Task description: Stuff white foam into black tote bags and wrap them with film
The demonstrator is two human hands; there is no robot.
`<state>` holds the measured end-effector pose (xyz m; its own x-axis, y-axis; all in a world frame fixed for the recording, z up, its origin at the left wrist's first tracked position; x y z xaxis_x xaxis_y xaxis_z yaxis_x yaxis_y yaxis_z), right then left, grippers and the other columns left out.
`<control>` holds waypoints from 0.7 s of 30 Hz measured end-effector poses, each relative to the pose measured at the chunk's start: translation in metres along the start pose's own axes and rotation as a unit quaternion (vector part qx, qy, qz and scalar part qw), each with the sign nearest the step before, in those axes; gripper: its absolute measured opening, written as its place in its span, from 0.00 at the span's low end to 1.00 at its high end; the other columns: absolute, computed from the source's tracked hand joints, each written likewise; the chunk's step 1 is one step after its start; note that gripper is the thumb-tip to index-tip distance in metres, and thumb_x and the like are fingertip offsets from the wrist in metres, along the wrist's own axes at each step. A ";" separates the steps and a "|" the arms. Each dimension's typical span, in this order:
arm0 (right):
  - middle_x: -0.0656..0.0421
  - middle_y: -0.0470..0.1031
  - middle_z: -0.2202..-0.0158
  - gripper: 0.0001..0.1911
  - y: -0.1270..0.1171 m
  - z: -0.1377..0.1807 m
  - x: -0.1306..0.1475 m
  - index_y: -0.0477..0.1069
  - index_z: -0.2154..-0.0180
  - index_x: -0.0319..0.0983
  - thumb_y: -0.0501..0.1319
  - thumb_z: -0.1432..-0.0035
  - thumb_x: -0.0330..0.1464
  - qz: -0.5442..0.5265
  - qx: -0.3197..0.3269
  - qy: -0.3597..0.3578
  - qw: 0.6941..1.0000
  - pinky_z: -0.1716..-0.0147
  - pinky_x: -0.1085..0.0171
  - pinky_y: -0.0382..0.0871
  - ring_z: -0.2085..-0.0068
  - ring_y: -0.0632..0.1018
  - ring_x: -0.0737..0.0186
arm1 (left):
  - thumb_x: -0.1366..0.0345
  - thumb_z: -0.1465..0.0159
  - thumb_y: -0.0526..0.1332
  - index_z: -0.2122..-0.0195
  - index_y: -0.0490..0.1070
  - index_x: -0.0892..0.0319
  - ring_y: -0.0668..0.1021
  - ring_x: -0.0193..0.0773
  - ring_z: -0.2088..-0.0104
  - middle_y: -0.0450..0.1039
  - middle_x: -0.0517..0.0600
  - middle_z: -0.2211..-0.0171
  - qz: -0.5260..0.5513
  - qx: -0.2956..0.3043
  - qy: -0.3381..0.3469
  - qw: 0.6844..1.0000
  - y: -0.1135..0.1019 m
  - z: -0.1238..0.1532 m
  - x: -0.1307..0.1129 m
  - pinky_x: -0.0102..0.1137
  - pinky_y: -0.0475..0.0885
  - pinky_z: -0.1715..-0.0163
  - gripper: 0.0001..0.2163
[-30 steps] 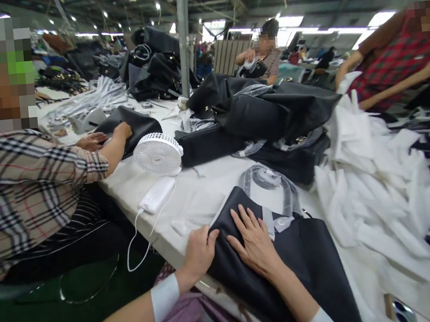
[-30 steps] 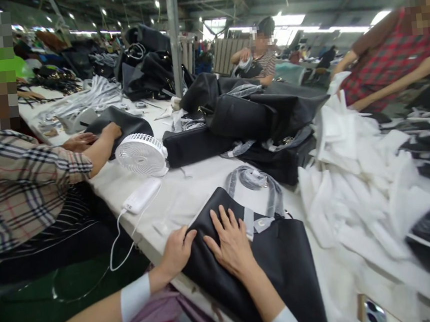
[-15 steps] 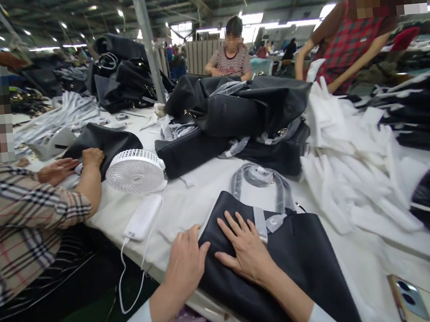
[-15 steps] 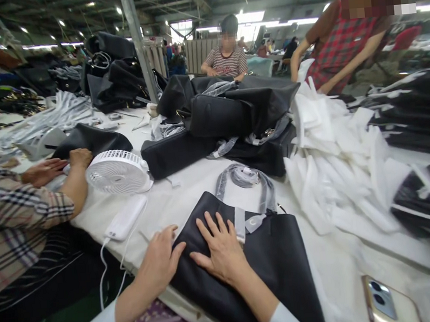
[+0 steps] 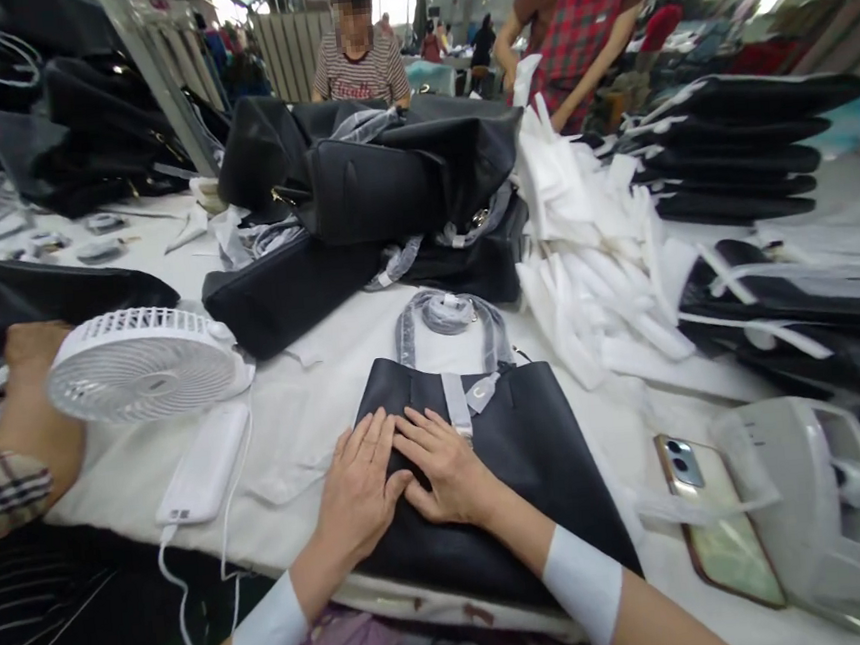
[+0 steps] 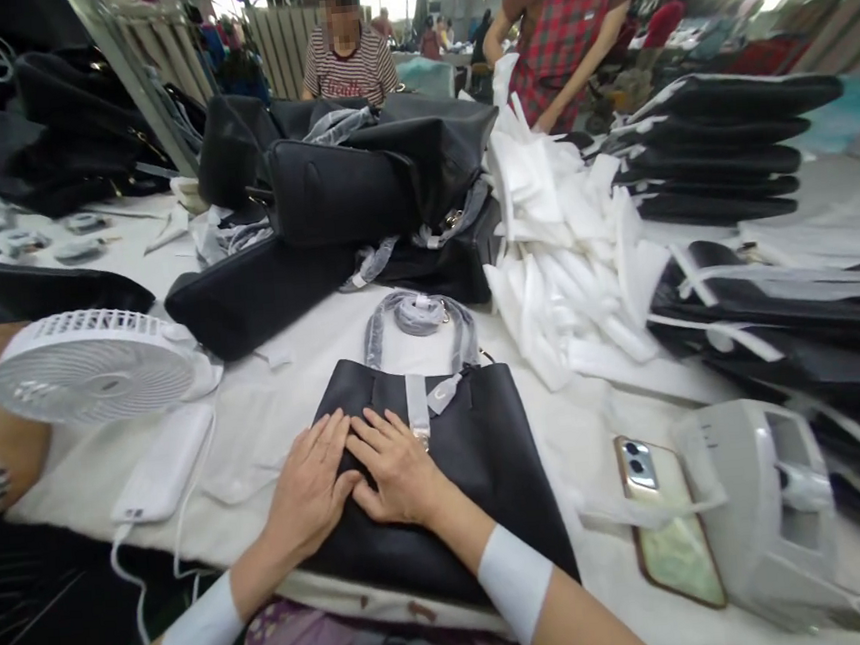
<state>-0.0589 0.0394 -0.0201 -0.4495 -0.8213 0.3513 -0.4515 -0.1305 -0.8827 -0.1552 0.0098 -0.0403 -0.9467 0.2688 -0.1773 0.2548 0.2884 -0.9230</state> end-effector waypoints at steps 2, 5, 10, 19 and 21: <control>0.49 0.65 0.39 0.28 -0.001 -0.001 -0.001 0.64 0.43 0.34 0.55 0.45 0.34 -0.001 -0.020 0.001 1.000 0.37 0.47 0.53 0.36 0.61 0.49 | 0.56 0.30 0.47 0.34 0.52 0.64 0.59 0.48 0.35 0.56 0.58 0.35 -0.014 -0.007 0.006 1.000 0.001 -0.001 0.000 0.46 0.56 0.38 0.26; 0.49 0.68 0.41 0.25 -0.005 -0.002 0.002 0.66 0.44 0.34 0.55 0.44 0.33 0.013 -0.036 0.002 0.999 0.38 0.50 0.55 0.38 0.64 0.52 | 0.58 0.30 0.47 0.35 0.55 0.65 0.60 0.49 0.36 0.56 0.59 0.35 -0.039 -0.019 0.017 0.999 0.002 -0.001 -0.001 0.47 0.57 0.39 0.25; 0.47 0.67 0.40 0.20 -0.029 0.024 0.008 0.65 0.45 0.37 0.53 0.37 0.35 0.103 -0.031 0.030 0.994 0.37 0.44 0.49 0.38 0.64 0.51 | 0.57 0.31 0.47 0.37 0.59 0.65 0.63 0.52 0.37 0.58 0.61 0.36 -0.075 -0.034 0.033 0.996 0.003 0.000 -0.003 0.49 0.60 0.41 0.25; 0.45 0.64 0.39 0.27 -0.048 0.110 -0.018 0.63 0.41 0.37 0.50 0.35 0.46 0.203 -0.036 0.219 0.954 0.37 0.45 0.48 0.37 0.62 0.49 | 0.56 0.32 0.48 0.41 0.66 0.64 0.63 0.58 0.37 0.60 0.65 0.38 -0.124 -0.022 0.090 0.988 -0.004 -0.009 -0.034 0.61 0.50 0.40 0.24; 0.44 0.65 0.39 0.27 -0.048 0.107 -0.016 0.64 0.42 0.35 0.52 0.35 0.45 0.199 -0.055 0.215 0.955 0.38 0.45 0.51 0.38 0.64 0.48 | 0.55 0.32 0.49 0.40 0.65 0.60 0.62 0.56 0.37 0.59 0.63 0.37 -0.114 -0.013 0.128 0.985 -0.001 -0.016 -0.055 0.59 0.52 0.40 0.23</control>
<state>0.0523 -0.0001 -0.0167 -0.8658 -0.4877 0.1120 -0.2471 0.2220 -0.9432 -0.1003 0.0100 -0.0240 -0.9003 0.4162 0.1276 0.0502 0.3904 -0.9193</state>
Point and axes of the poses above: each hand's wrist, its own z-axis away from the middle knuckle, its own y-axis out of the palm, x = y × z, the point moved 8 cm from there along -z, towards the middle knuckle
